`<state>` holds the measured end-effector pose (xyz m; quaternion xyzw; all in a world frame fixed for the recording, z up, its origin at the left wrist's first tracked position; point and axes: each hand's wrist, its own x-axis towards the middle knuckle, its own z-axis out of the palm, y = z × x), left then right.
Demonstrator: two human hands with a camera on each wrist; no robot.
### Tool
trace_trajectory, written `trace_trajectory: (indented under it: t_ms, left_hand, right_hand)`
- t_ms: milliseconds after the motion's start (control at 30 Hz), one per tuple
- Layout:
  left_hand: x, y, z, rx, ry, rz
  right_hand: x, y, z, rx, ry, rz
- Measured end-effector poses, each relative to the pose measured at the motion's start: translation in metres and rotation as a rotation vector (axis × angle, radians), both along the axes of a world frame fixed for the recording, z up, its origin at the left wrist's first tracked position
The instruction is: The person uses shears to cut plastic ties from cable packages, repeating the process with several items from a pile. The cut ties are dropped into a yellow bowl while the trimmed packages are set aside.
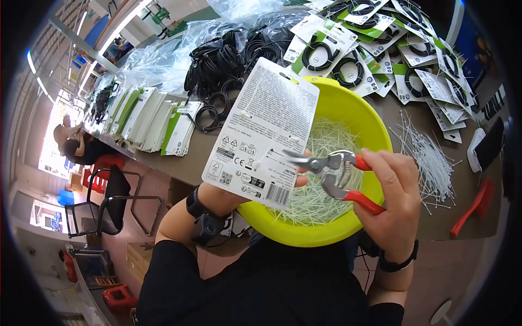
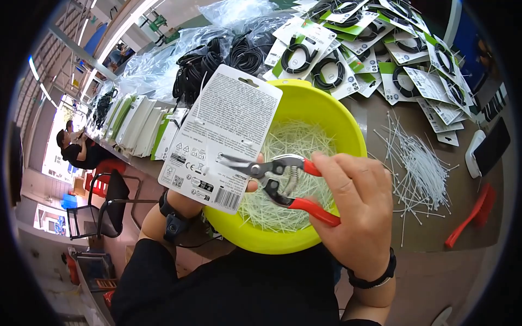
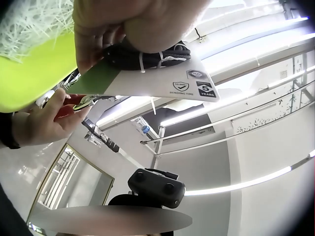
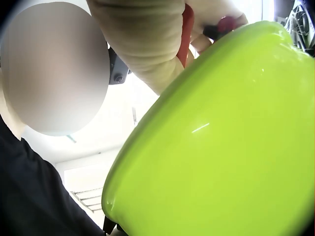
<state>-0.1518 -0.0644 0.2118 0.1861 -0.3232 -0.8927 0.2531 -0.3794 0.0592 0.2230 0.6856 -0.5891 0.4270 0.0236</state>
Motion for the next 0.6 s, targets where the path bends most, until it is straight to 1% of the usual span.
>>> trace_trajectory:
  t_ms: [33, 67, 167, 400, 600]
  left_hand:
    - [0.001, -0.002, -0.004, -0.080, -0.008, -0.017]
    - [0.001, -0.004, -0.008, -0.146, 0.004, -0.026]
    - [-0.001, -0.009, -0.018, -0.233, 0.046, -0.040]
    - [-0.004, -0.017, -0.031, -0.286, 0.121, -0.059]
    - [-0.001, -0.008, -0.022, -0.343, 0.032, -0.096]
  right_hand:
    - [0.001, 0.001, 0.002, 0.002, 0.054, 0.018]
    - [0.002, 0.000, 0.002, 0.002, 0.054, 0.018]
    - [0.006, -0.002, 0.002, 0.022, 0.084, 0.052]
    - [0.010, -0.001, 0.001, 0.021, 0.072, 0.074]
    - [0.012, 0.000, -0.002, 0.025, 0.070, 0.089]
